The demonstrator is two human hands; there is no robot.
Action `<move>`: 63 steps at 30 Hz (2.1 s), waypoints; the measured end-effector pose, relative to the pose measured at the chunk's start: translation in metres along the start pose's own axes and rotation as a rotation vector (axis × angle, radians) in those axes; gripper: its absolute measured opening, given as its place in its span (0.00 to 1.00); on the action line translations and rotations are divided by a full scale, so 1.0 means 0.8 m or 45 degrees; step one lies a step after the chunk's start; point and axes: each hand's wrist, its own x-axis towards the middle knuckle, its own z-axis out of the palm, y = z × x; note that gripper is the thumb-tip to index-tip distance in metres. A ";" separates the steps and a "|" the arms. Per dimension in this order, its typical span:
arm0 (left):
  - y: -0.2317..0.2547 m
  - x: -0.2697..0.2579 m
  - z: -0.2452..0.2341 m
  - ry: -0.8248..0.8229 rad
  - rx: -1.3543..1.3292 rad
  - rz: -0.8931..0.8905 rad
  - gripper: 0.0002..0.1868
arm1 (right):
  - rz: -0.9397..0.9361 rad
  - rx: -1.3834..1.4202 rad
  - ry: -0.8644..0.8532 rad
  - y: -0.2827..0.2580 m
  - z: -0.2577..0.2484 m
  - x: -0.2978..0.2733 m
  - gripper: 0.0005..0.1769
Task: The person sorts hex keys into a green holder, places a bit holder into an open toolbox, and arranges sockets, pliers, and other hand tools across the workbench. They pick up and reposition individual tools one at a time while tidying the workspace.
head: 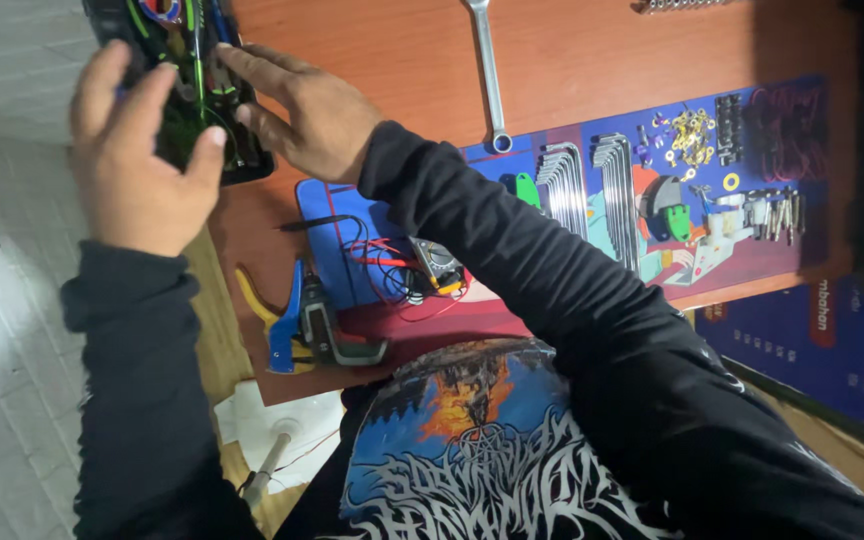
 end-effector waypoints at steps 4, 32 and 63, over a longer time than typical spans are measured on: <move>0.014 0.009 0.029 -0.126 0.101 -0.019 0.26 | 0.063 0.003 -0.010 0.029 0.011 -0.006 0.32; -0.020 -0.001 0.148 -0.089 0.326 -0.523 0.46 | 0.173 -0.137 -0.058 0.114 0.049 0.052 0.34; 0.000 0.028 0.132 -0.146 0.266 -0.739 0.42 | 0.319 -0.005 0.126 0.076 0.091 0.095 0.42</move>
